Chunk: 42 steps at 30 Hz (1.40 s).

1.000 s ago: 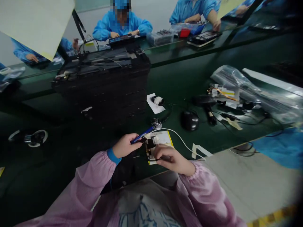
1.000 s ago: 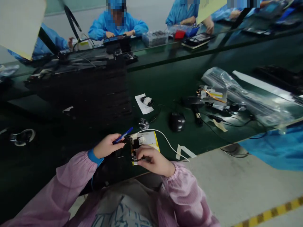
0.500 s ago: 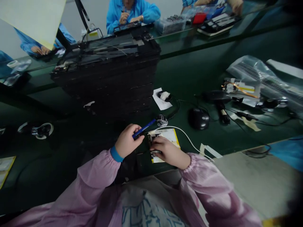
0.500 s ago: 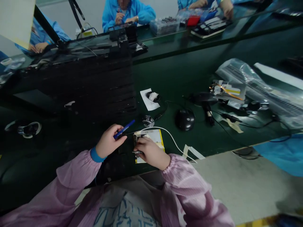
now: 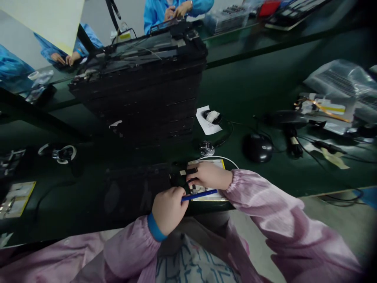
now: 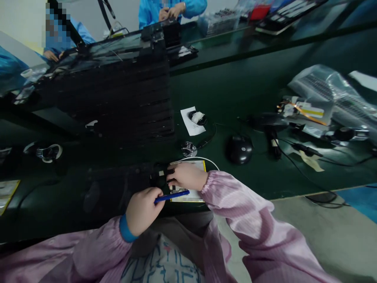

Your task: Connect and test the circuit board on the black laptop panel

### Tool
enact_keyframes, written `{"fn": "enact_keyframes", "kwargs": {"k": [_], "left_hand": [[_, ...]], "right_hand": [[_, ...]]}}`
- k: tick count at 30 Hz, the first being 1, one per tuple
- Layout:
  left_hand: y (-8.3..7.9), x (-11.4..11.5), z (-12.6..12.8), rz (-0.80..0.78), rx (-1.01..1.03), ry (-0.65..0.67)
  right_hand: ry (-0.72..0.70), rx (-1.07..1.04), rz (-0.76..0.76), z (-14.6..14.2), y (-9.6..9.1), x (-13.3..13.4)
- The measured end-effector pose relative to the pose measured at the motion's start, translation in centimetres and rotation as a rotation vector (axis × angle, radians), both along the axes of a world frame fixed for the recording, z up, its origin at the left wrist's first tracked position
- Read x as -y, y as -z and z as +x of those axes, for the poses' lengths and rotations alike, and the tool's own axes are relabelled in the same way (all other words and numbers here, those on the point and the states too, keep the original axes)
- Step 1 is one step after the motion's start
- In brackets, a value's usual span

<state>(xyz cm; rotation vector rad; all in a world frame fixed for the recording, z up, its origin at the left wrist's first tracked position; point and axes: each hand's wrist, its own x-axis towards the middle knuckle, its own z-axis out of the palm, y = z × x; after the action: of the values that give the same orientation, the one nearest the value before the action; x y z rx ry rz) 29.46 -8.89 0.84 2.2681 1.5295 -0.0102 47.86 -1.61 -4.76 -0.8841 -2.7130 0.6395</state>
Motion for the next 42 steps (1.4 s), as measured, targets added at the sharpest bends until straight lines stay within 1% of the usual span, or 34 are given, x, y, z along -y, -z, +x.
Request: {"fn": "enact_keyframes", "kwargs": {"k": [3,7,11,18,26,38,42], "left_hand": [[0.9,-0.5,1.3,0.022,-0.202,0.041],[1.2,-0.5,2.4,0.028,-0.297,0.052],[1.3,-0.2,2.6,0.031,-0.307,0.044],[1.6,-0.1,2.9,0.016,-0.315,0.044],[1.3,-0.3,3.2,-0.018,-0.322,0.027],[1.0,-0.5,3.3,-0.067,-0.345,-0.002],[1.1,-0.5,3.2,-0.059,-0.351,-0.004]], "right_hand": [[-0.02,0.022,-0.025,0.1,-0.1,-0.3],[-0.051,-0.012,-0.008,0.2,0.2,-0.5],[-0.068,-0.019,0.009,0.4,0.6,-0.5],[-0.076,-0.015,0.018,0.5,0.7,-0.4],[-0.094,-0.007,0.119,0.5,0.7,-0.1],[-0.117,0.018,0.122,0.4,0.1,0.1],[-0.101,-0.009,0.096,0.3,0.2,0.0]]}}
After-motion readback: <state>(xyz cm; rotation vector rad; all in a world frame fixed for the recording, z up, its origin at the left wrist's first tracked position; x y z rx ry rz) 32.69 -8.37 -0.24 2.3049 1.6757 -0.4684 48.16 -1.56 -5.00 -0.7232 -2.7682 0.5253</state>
